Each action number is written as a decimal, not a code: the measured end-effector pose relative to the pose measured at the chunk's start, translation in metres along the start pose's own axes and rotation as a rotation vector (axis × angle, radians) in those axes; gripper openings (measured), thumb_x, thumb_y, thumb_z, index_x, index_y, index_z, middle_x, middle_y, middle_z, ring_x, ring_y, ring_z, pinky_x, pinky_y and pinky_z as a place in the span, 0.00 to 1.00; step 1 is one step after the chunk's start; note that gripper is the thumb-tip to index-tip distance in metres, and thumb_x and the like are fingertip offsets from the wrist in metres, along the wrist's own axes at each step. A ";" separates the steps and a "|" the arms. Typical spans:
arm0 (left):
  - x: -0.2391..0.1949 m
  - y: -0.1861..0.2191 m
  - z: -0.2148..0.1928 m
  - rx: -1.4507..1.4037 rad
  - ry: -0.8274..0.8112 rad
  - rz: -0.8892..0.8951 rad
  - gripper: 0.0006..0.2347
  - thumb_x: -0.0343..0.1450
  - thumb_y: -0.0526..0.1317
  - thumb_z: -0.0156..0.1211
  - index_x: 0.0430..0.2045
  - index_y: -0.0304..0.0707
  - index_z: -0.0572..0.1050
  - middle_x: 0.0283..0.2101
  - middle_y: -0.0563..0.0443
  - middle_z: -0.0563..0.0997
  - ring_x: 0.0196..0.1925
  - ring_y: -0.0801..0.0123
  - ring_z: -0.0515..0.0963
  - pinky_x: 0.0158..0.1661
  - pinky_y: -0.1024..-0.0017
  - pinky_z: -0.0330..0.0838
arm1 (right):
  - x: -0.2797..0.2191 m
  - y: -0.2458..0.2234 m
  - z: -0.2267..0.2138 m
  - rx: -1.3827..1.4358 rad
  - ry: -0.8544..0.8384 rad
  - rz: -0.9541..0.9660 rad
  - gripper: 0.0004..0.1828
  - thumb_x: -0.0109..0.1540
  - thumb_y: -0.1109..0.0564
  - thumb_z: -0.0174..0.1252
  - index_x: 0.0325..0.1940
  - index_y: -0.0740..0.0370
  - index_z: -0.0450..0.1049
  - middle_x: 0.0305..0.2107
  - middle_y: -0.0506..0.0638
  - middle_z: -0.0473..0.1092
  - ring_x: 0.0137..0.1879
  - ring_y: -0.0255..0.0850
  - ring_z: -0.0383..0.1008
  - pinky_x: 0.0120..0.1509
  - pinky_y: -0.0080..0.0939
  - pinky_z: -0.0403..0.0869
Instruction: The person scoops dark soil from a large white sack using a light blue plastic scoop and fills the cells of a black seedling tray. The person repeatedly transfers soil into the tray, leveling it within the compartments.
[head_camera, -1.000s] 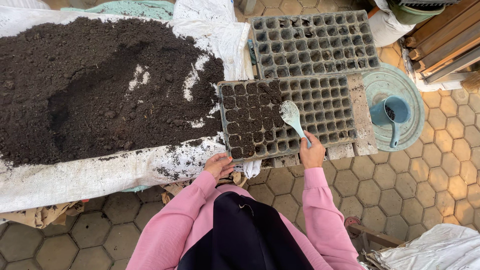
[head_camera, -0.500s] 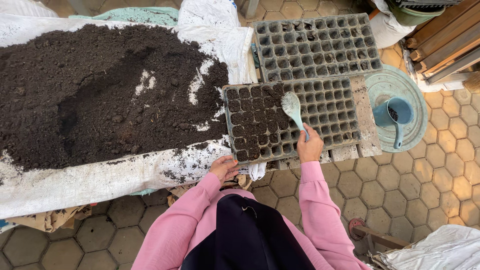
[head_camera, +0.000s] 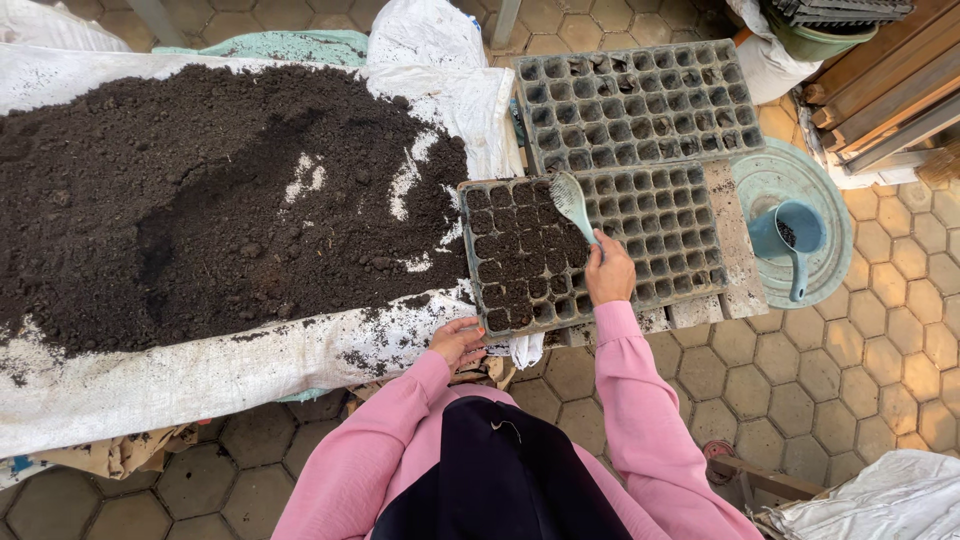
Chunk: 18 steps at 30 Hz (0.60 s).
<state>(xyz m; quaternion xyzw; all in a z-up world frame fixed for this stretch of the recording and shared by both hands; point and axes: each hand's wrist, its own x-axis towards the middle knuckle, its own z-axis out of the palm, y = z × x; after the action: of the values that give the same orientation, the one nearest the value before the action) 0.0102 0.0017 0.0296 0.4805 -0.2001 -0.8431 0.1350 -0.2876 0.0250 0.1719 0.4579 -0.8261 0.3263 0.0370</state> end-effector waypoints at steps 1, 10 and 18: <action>-0.002 0.002 0.000 0.011 0.001 -0.005 0.14 0.72 0.31 0.62 0.52 0.39 0.77 0.47 0.48 0.83 0.46 0.63 0.83 0.46 0.65 0.85 | 0.002 0.000 0.002 -0.014 0.007 0.023 0.15 0.65 0.60 0.57 0.55 0.60 0.79 0.45 0.58 0.77 0.47 0.56 0.78 0.51 0.50 0.75; -0.014 0.016 -0.002 0.049 -0.028 -0.029 0.15 0.72 0.30 0.60 0.54 0.41 0.76 0.49 0.47 0.82 0.48 0.63 0.83 0.46 0.65 0.85 | -0.001 -0.003 0.021 -0.017 0.038 0.004 0.15 0.65 0.60 0.57 0.55 0.62 0.79 0.44 0.60 0.77 0.46 0.57 0.79 0.51 0.50 0.76; -0.008 0.016 -0.012 0.050 -0.073 -0.028 0.16 0.72 0.29 0.59 0.56 0.39 0.75 0.52 0.46 0.81 0.50 0.61 0.82 0.48 0.63 0.85 | -0.005 -0.010 0.022 -0.105 0.049 0.109 0.16 0.65 0.61 0.57 0.56 0.62 0.78 0.46 0.60 0.76 0.48 0.59 0.78 0.52 0.53 0.75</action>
<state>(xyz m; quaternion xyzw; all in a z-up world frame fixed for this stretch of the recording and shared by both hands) 0.0248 -0.0113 0.0380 0.4555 -0.2193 -0.8565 0.1039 -0.2718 0.0119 0.1582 0.4014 -0.8647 0.2952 0.0632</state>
